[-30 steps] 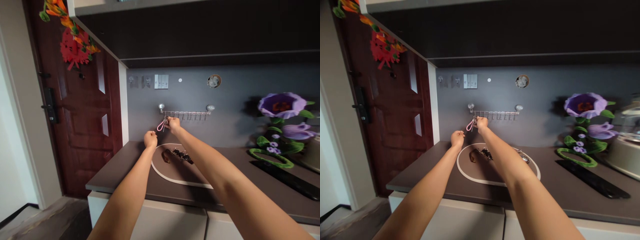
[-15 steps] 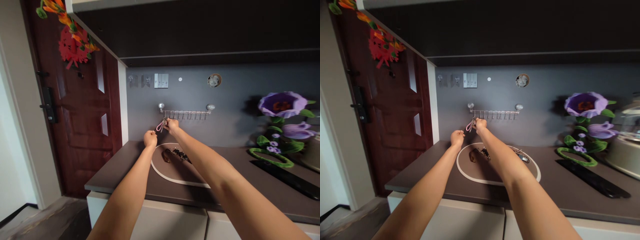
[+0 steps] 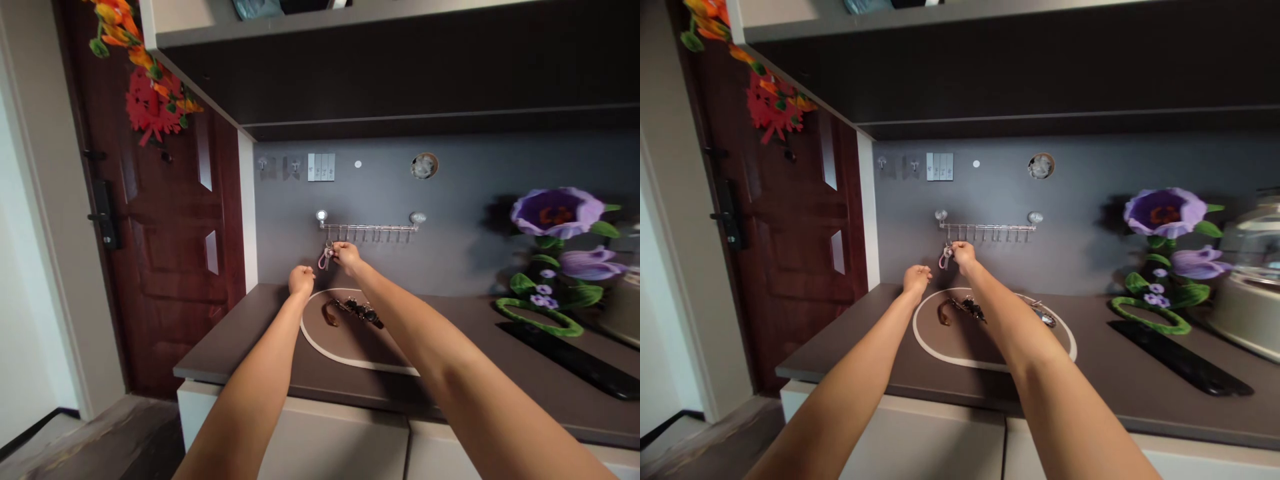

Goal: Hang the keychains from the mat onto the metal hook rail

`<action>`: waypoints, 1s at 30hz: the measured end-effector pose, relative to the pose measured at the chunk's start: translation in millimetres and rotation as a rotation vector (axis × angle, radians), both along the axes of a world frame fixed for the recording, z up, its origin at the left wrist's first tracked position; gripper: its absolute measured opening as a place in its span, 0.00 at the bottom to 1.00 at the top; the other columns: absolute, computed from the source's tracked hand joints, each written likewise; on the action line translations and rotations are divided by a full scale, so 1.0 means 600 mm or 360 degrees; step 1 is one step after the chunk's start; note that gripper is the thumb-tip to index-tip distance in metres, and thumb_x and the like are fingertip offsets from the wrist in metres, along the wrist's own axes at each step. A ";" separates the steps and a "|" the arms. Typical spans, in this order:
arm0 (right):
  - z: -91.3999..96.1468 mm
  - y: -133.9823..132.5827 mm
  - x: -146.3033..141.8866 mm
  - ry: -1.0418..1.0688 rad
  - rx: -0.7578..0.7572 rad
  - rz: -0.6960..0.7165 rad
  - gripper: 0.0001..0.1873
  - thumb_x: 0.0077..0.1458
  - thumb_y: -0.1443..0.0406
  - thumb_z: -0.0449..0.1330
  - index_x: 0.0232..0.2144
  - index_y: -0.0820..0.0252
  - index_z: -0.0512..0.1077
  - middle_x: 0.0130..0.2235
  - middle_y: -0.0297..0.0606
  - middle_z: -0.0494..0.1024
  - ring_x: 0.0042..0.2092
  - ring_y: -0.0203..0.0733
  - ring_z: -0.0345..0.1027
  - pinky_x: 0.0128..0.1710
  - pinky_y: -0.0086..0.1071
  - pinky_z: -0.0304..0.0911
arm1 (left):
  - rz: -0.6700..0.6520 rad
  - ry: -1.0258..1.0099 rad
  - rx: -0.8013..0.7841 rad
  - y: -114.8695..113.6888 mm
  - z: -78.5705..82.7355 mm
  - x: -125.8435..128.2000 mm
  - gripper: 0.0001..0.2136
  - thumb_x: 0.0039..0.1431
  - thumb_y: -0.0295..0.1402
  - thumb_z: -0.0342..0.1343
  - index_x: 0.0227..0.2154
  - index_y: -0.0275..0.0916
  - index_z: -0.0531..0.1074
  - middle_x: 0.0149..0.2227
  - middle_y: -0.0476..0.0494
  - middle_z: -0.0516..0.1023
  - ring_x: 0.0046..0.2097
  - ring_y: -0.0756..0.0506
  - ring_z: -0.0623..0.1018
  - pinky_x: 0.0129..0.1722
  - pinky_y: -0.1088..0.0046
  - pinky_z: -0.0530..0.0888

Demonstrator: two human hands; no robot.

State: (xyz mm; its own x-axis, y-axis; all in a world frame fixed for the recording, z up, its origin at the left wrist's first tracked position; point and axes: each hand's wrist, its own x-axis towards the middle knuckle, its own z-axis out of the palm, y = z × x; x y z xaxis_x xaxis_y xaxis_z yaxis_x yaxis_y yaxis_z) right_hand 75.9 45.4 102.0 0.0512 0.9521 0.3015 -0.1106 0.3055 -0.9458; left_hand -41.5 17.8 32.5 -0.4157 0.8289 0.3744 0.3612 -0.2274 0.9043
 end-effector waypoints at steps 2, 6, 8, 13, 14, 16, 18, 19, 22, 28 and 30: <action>0.000 -0.006 0.008 -0.0030 0.0043 0.0005 0.04 0.43 0.73 0.53 0.22 0.64 0.66 0.19 0.29 0.68 0.21 0.26 0.57 0.23 0.20 0.54 | -0.0051 -0.0040 -0.0017 -0.004 0.003 0.002 0.10 0.53 0.32 0.45 0.22 0.36 0.68 0.25 0.46 0.75 0.25 0.52 0.71 0.28 0.77 0.67; -0.001 -0.030 0.025 -0.0049 0.0057 0.0013 0.05 0.42 0.73 0.56 0.27 0.63 0.69 0.22 0.32 0.71 0.23 0.28 0.59 0.24 0.22 0.55 | -0.0202 -0.0100 -0.0065 -0.016 0.010 0.007 0.09 0.53 0.31 0.46 0.21 0.34 0.67 0.24 0.46 0.73 0.21 0.54 0.68 0.26 0.78 0.66; -0.005 -0.046 0.034 -0.0061 0.0038 0.0031 0.06 0.42 0.72 0.57 0.28 0.63 0.69 0.25 0.34 0.73 0.24 0.28 0.61 0.25 0.23 0.56 | -0.0254 -0.0095 -0.0082 -0.022 0.012 0.010 0.08 0.52 0.30 0.47 0.22 0.34 0.67 0.23 0.46 0.73 0.20 0.55 0.67 0.26 0.78 0.66; -0.038 -0.085 0.057 -0.0152 0.0035 0.0110 0.05 0.44 0.72 0.55 0.28 0.63 0.68 0.28 0.36 0.74 0.27 0.30 0.65 0.29 0.24 0.59 | -0.0374 -0.0030 -0.0119 -0.033 0.010 0.016 0.05 0.49 0.26 0.49 0.22 0.33 0.69 0.22 0.48 0.72 0.21 0.55 0.67 0.26 0.78 0.66; -0.049 -0.090 0.063 -0.0199 0.0057 0.0112 0.05 0.45 0.72 0.55 0.28 0.63 0.68 0.28 0.37 0.73 0.28 0.30 0.65 0.30 0.25 0.59 | -0.0407 0.0026 -0.0117 -0.035 0.009 0.017 0.04 0.48 0.25 0.50 0.22 0.33 0.69 0.22 0.48 0.72 0.22 0.55 0.68 0.27 0.78 0.66; -0.073 -0.097 0.076 -0.0372 0.0119 0.0072 0.05 0.46 0.72 0.54 0.29 0.63 0.68 0.28 0.36 0.73 0.29 0.32 0.66 0.32 0.26 0.60 | -0.0481 0.0210 -0.0092 -0.039 0.005 0.019 0.04 0.46 0.25 0.51 0.23 0.34 0.70 0.22 0.48 0.72 0.23 0.54 0.68 0.27 0.78 0.66; -0.095 -0.100 0.091 -0.0664 0.0216 -0.0013 0.06 0.46 0.71 0.55 0.30 0.63 0.69 0.28 0.36 0.74 0.30 0.33 0.66 0.33 0.28 0.60 | -0.0550 0.0455 -0.0050 -0.043 0.002 0.021 0.04 0.45 0.25 0.51 0.24 0.34 0.72 0.23 0.48 0.73 0.25 0.53 0.69 0.29 0.77 0.67; -0.105 -0.100 0.099 -0.0845 0.0289 -0.0062 0.07 0.46 0.70 0.55 0.30 0.62 0.69 0.29 0.36 0.74 0.30 0.33 0.66 0.34 0.28 0.60 | -0.0580 0.0574 -0.0031 -0.045 0.000 0.022 0.05 0.45 0.25 0.52 0.25 0.34 0.72 0.23 0.47 0.73 0.26 0.52 0.69 0.30 0.77 0.66; -0.121 -0.101 0.116 -0.1348 0.0459 -0.0110 0.08 0.46 0.69 0.55 0.31 0.61 0.71 0.31 0.36 0.75 0.33 0.35 0.66 0.38 0.29 0.59 | -0.0659 0.0855 -0.0028 -0.048 -0.004 0.024 0.07 0.46 0.27 0.52 0.28 0.33 0.73 0.26 0.47 0.74 0.28 0.51 0.70 0.31 0.76 0.66; -0.122 -0.102 0.119 -0.1780 0.0510 -0.0049 0.09 0.50 0.68 0.53 0.33 0.62 0.72 0.35 0.39 0.76 0.36 0.36 0.67 0.38 0.26 0.57 | -0.0760 0.1131 -0.0142 -0.047 -0.010 0.023 0.08 0.47 0.29 0.53 0.30 0.33 0.74 0.26 0.47 0.73 0.27 0.51 0.70 0.29 0.76 0.64; -0.122 -0.101 0.115 -0.1864 0.0520 -0.0036 0.09 0.50 0.68 0.53 0.33 0.61 0.73 0.35 0.40 0.76 0.36 0.37 0.68 0.37 0.26 0.57 | -0.0779 0.1179 -0.0158 -0.045 -0.012 0.021 0.08 0.47 0.30 0.53 0.29 0.34 0.74 0.25 0.47 0.73 0.27 0.51 0.70 0.29 0.77 0.64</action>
